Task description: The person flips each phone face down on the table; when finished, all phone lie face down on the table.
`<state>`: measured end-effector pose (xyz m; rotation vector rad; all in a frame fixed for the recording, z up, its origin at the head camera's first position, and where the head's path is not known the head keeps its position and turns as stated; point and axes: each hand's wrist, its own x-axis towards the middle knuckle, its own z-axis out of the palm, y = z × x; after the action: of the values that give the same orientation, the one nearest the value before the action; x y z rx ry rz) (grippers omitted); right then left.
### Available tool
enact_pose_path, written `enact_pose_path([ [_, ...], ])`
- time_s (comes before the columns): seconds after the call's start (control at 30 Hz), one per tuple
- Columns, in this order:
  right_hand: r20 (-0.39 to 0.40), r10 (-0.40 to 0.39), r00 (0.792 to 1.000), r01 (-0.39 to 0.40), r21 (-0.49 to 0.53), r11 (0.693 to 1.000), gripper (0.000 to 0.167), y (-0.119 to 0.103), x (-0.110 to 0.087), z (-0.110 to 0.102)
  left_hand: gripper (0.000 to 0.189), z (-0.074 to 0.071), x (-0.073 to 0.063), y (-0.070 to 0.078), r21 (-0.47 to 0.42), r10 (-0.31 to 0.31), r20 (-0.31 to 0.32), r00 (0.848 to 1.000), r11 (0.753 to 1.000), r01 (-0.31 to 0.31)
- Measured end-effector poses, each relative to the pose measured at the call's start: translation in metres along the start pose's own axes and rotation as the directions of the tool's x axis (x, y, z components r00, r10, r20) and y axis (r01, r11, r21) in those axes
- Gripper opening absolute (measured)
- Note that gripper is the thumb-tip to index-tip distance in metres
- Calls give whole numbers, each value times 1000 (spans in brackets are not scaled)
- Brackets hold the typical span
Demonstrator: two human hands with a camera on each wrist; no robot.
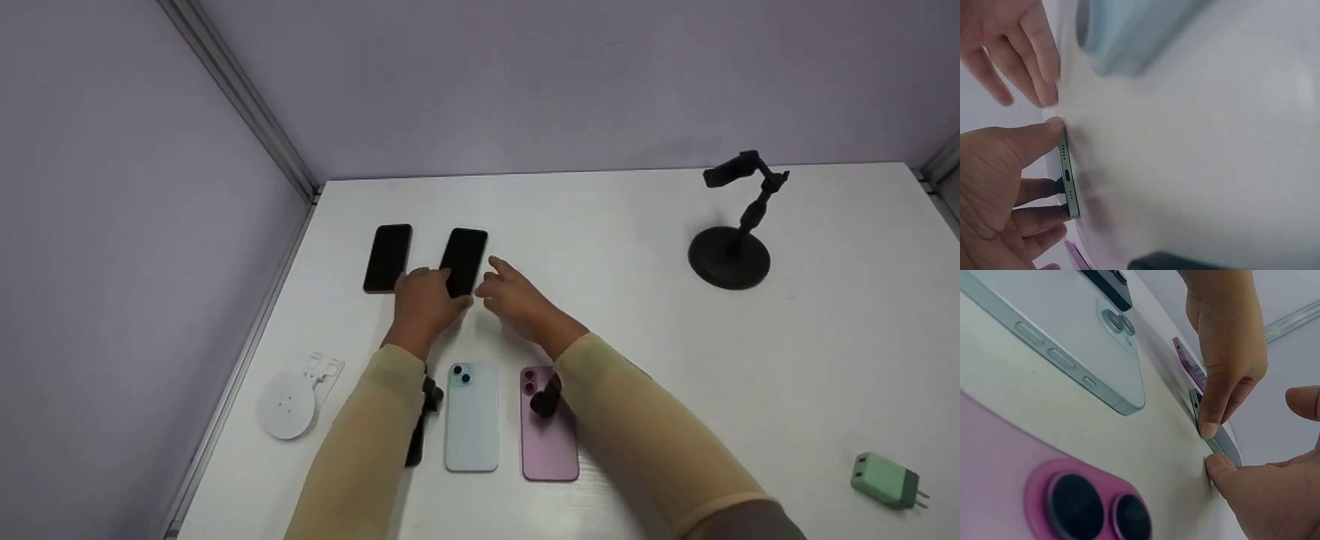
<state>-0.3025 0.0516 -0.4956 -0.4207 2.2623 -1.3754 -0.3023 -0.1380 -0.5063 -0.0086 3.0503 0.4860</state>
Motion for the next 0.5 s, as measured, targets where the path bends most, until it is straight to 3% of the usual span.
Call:
enact_pose_path([
  [0.03,4,-28,1000,29,-106,994,52,2,1,-2,67,1,0,2,-13,5,1,1000,1000,-5],
  [0.1,4,-81,997,79,-289,954,44,5,2,-6,67,3,0,4,-33,14,-3,1000,999,-14],
  [0.13,6,-82,997,80,-299,951,46,5,2,-7,67,4,0,5,-45,15,-4,1000,999,-15],
  [0.33,-18,-54,998,49,-202,978,53,5,4,-7,73,1,1,2,-132,-6,10,1000,991,7],
  [0.5,-25,-22,999,19,-120,993,53,4,3,-4,73,-3,-1,-2,-261,-34,25,999,965,39],
])
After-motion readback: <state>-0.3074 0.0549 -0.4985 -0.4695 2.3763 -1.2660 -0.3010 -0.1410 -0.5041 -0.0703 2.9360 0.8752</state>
